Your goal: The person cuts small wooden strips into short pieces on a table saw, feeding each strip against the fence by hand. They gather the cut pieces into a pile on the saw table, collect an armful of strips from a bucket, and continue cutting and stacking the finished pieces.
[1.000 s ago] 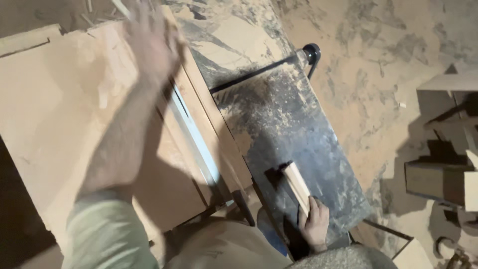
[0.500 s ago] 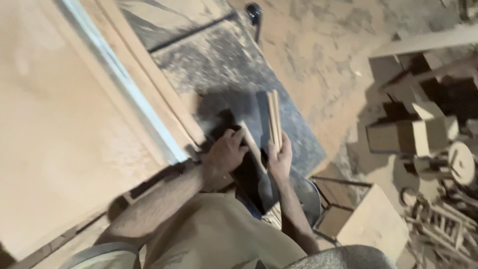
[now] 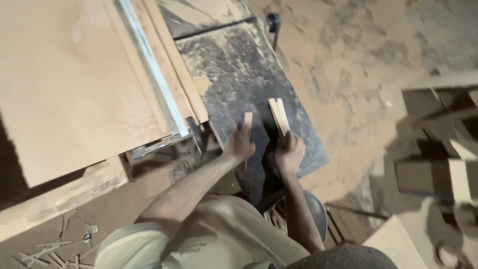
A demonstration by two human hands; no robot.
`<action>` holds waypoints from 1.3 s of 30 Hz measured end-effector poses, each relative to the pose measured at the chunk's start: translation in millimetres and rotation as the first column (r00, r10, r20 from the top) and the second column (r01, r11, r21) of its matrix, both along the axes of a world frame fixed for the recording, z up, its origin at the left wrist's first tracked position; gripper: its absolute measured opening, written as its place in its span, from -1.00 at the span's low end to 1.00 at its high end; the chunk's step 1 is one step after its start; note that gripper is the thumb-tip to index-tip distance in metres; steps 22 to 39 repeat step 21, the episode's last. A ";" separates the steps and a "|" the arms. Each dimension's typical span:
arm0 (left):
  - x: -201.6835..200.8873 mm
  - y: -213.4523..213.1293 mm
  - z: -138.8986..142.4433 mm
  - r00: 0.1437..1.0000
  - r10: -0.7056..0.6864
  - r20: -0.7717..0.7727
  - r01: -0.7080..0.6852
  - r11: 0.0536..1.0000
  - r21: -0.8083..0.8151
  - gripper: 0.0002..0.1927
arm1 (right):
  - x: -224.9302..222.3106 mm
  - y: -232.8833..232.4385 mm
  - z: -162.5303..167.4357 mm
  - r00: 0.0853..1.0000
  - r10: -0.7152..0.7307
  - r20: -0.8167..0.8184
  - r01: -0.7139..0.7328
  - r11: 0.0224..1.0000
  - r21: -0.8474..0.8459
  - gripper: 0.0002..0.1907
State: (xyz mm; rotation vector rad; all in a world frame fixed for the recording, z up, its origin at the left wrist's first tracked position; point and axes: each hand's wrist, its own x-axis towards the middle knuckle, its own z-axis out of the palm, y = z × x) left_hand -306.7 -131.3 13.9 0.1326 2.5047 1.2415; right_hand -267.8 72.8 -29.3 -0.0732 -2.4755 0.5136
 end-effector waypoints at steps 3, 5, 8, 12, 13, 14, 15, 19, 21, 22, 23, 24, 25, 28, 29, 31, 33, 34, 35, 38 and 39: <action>36.4 -53.3 28.2 0.834 0.295 -0.466 -0.248 0.955 0.161 -0.37 | -3.3 3.4 -1.3 0.999 0.029 0.032 -0.030 0.999 0.038 -0.67; 44.4 -93.8 34.7 0.812 0.581 -0.054 -0.556 0.798 0.232 -0.54 | -8.5 5.6 -11.5 0.999 0.033 0.002 -0.033 0.999 0.039 -0.67; 16.7 -158.6 26.2 0.624 0.533 -0.571 -0.584 0.804 0.112 -0.55 | -11.5 12.9 -22.5 0.999 0.038 -0.037 -0.035 0.996 0.077 -0.64; -31.8 -189.7 -11.2 0.727 0.548 -0.412 -0.609 0.793 -0.019 -0.66 | -14.6 13.6 -24.3 0.998 -0.002 0.069 -0.004 0.996 0.089 -0.63; -40.0 -191.9 -20.1 0.725 0.517 -0.455 -0.587 0.809 -0.017 -0.68 | -12.6 11.6 -23.9 0.998 0.003 0.060 -0.009 0.995 0.099 -0.61; -45.9 -192.6 -26.5 0.722 0.485 -0.495 -0.565 0.825 -0.015 -0.70 | -9.8 10.9 -23.1 0.999 0.007 0.053 -0.013 0.994 0.112 -0.58; -49.9 -191.0 -28.1 0.716 0.455 -0.529 -0.542 0.840 -0.010 -0.72 | -9.7 12.8 -20.2 0.999 0.011 0.046 -0.017 0.991 0.131 -0.56; -35.7 -196.6 -31.2 0.863 0.248 -0.441 -0.380 0.893 -0.240 -0.65 | -4.1 18.1 -15.8 0.995 0.027 0.095 -0.041 0.989 0.145 -0.52; -35.2 -196.9 -8.8 0.884 0.144 -0.445 -0.337 0.856 -0.392 -0.57 | -6.3 13.6 -14.4 0.995 0.054 0.085 -0.064 0.990 0.125 -0.51; -35.2 -196.9 -8.8 0.884 0.144 -0.445 -0.337 0.856 -0.392 -0.57 | -6.3 13.6 -14.4 0.995 0.054 0.085 -0.064 0.990 0.125 -0.51; -35.2 -196.9 -8.8 0.884 0.144 -0.445 -0.337 0.856 -0.392 -0.57 | -6.3 13.6 -14.4 0.995 0.054 0.085 -0.064 0.990 0.125 -0.51; -35.2 -196.9 -8.8 0.884 0.144 -0.445 -0.337 0.856 -0.392 -0.57 | -6.3 13.6 -14.4 0.995 0.054 0.085 -0.064 0.990 0.125 -0.51; -35.2 -196.9 -8.8 0.884 0.144 -0.445 -0.337 0.856 -0.392 -0.57 | -6.3 13.6 -14.4 0.995 0.054 0.085 -0.064 0.990 0.125 -0.51; -35.2 -196.9 -8.8 0.884 0.144 -0.445 -0.337 0.856 -0.392 -0.57 | -6.3 13.6 -14.4 0.995 0.054 0.085 -0.064 0.990 0.125 -0.51; -35.2 -196.9 -8.8 0.884 0.144 -0.445 -0.337 0.856 -0.392 -0.57 | -6.3 13.6 -14.4 0.995 0.054 0.085 -0.064 0.990 0.125 -0.51; -35.2 -196.9 -8.8 0.884 0.144 -0.445 -0.337 0.856 -0.392 -0.57 | -6.3 13.6 -14.4 0.995 0.054 0.085 -0.064 0.990 0.125 -0.51; -35.2 -196.9 -8.8 0.884 0.144 -0.445 -0.337 0.856 -0.392 -0.57 | -6.3 13.6 -14.4 0.995 0.054 0.085 -0.064 0.990 0.125 -0.51; -35.2 -196.9 -8.8 0.884 0.144 -0.445 -0.337 0.856 -0.392 -0.57 | -6.3 13.6 -14.4 0.995 0.054 0.085 -0.064 0.990 0.125 -0.51; -35.2 -196.9 -8.8 0.884 0.144 -0.445 -0.337 0.856 -0.392 -0.57 | -6.3 13.6 -14.4 0.995 0.054 0.085 -0.064 0.990 0.125 -0.51; -35.2 -196.9 -8.8 0.884 0.144 -0.445 -0.337 0.856 -0.392 -0.57 | -6.3 13.6 -14.4 0.995 0.054 0.085 -0.064 0.990 0.125 -0.51; -35.2 -196.9 -8.8 0.884 0.144 -0.445 -0.337 0.856 -0.392 -0.57 | -6.3 13.6 -14.4 0.995 0.054 0.085 -0.064 0.990 0.125 -0.51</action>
